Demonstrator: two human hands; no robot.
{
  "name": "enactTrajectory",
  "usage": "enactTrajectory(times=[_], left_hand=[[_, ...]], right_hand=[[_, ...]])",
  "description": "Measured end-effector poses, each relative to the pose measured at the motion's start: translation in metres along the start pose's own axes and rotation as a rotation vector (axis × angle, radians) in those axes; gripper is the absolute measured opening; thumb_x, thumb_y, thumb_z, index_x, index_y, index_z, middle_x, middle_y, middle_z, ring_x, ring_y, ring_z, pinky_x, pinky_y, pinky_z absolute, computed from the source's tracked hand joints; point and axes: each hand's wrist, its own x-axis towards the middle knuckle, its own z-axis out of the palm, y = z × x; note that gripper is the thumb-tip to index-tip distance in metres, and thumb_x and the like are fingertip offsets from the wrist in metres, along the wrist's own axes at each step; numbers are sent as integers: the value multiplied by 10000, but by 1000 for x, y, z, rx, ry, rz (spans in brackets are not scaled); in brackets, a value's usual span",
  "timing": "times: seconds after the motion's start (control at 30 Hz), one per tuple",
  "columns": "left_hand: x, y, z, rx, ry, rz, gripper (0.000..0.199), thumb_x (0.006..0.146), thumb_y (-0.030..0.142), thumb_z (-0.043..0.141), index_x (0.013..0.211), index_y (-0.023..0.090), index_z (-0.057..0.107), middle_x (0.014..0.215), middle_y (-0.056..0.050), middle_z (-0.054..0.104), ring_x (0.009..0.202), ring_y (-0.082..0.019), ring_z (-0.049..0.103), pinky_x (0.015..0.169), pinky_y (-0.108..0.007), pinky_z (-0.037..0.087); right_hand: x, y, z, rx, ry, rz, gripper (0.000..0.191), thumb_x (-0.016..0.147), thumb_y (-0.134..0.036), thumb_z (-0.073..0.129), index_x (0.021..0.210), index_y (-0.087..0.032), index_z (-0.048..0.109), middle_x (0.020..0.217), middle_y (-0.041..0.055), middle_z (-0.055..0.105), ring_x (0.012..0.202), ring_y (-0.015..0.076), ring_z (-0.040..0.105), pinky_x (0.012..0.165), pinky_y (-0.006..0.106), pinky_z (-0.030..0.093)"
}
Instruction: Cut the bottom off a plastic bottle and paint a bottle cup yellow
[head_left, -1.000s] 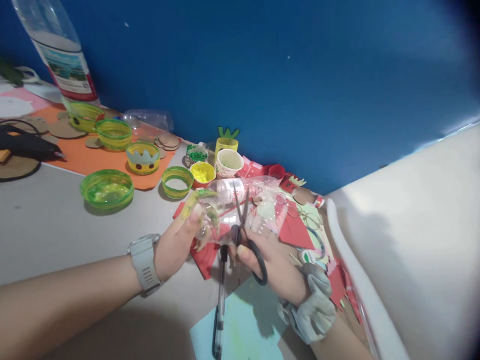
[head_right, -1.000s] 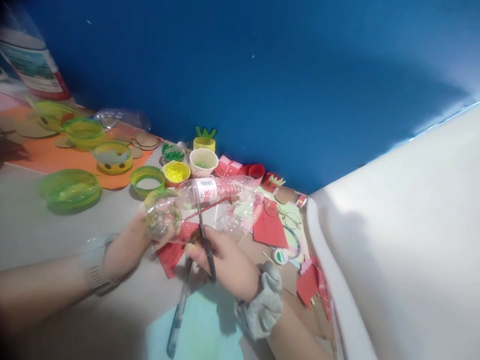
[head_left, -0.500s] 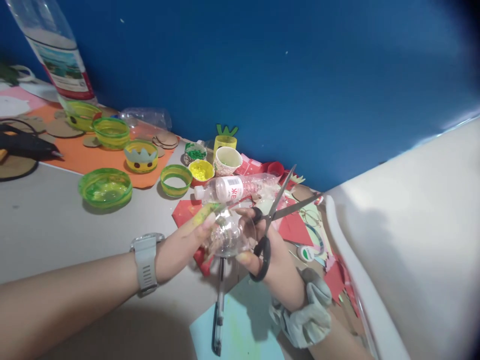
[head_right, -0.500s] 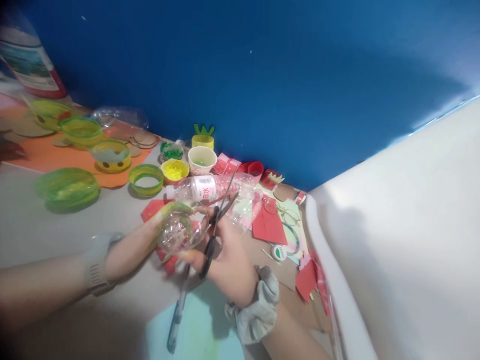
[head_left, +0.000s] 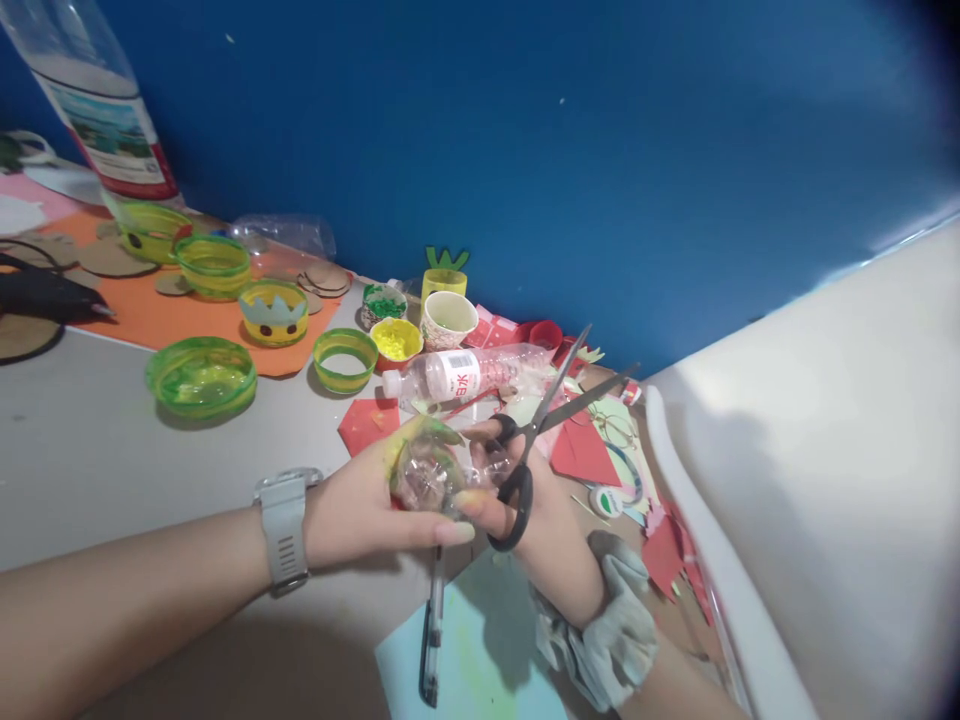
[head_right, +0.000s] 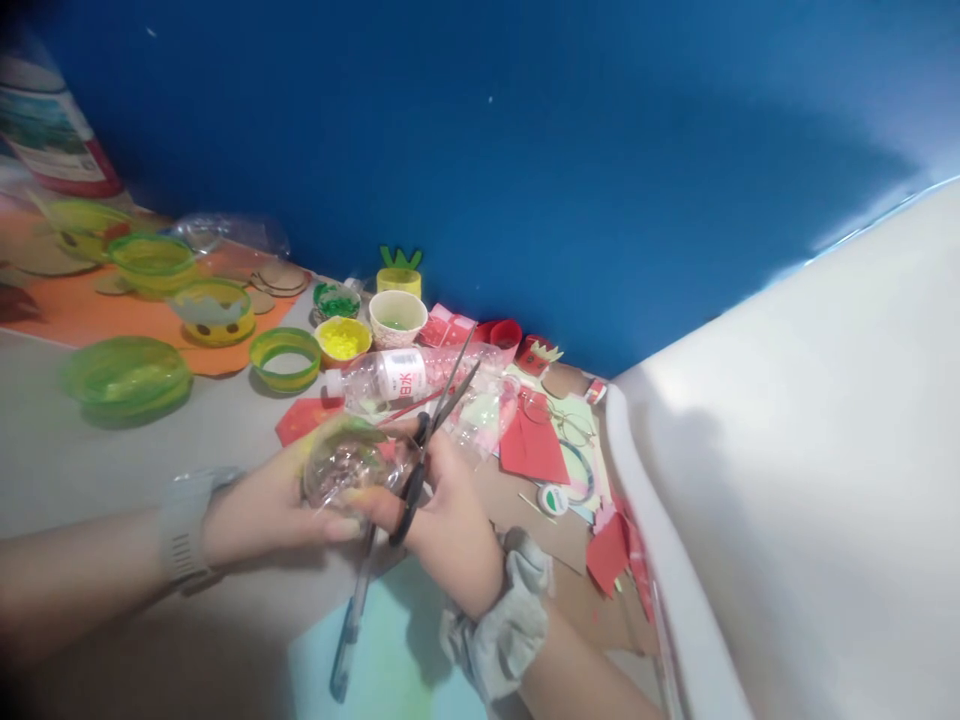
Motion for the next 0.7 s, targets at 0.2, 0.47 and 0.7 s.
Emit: enactTrajectory(times=[0.2,0.47,0.7], left_hand=[[0,3,1,254,149,13,428,848,331,697,1250,230,591,1209,-109,690,1122,-290,650,988,-439,513],[0,9,3,189,244,34,320,915,452,566,1117,221,656,948,-82,753,1116,-309,654,1014,-471,503],[1,4,-6,166,440,141,418,877,468,621,1226,241,590,1292,-72,667,1204,-300,608,1077,-429,461]], right_hand=[[0,5,5,-129,57,-21,402,810,-556,707,1029,-248,568,960,24,638,936,222,634,822,357,539],[7,5,7,-20,-50,-7,422,830,-600,658,1004,-243,513,929,25,627,901,222,631,830,366,537],[9,-5,-16,-76,-323,129,375,961,-570,464,816,-225,497,708,-18,507,663,159,523,658,303,474]])
